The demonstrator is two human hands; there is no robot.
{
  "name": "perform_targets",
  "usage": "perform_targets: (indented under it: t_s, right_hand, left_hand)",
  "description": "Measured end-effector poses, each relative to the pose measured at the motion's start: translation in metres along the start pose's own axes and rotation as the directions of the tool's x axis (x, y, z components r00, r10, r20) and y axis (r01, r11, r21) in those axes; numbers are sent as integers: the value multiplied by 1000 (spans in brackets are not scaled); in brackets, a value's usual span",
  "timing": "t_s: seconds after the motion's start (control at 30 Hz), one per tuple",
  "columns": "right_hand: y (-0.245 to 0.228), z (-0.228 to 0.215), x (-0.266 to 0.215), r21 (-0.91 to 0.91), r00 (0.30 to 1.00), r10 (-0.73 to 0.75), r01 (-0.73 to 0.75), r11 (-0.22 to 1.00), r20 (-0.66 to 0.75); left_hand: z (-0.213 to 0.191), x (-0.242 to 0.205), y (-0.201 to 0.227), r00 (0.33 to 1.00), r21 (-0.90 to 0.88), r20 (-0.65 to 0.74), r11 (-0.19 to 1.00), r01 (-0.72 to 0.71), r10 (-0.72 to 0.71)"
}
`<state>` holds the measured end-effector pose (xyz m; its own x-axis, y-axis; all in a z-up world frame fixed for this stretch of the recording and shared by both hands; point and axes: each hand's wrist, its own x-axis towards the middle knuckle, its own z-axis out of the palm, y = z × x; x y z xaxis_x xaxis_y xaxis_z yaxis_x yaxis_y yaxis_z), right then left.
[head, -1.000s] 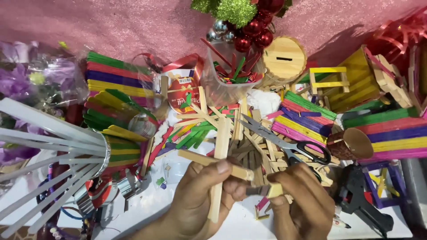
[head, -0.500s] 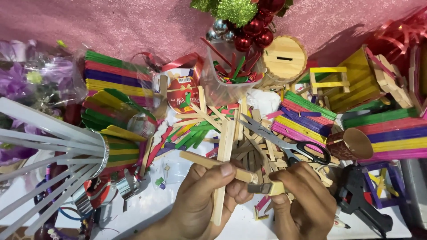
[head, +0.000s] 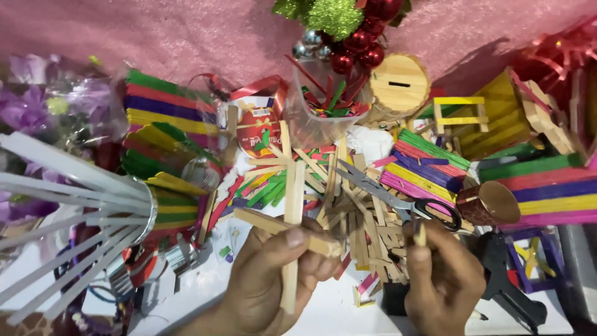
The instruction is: Assembling and gluing popsicle sticks together to create a decorative cross-shaped structure.
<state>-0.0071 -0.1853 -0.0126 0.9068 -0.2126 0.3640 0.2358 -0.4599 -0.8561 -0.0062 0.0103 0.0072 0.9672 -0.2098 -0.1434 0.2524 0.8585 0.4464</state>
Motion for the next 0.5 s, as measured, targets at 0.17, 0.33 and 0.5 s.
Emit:
perform_targets:
  t_s: [0.17,0.33,0.5]
  right_hand:
    - [-35,-3,-7,56,994,55,-61,997,96]
    - [-28,-6,-26,42,994,71,-75,996,83]
    - [-40,-10,-26,39,970,209,-215,976,126]
  left_hand:
    - [-4,5,-15,973,129,-70,969,-212,222]
    - [-2,-1,-10,947,351,88,880,-321,310]
    - [13,1,2,906,589,194,694,-414,375]
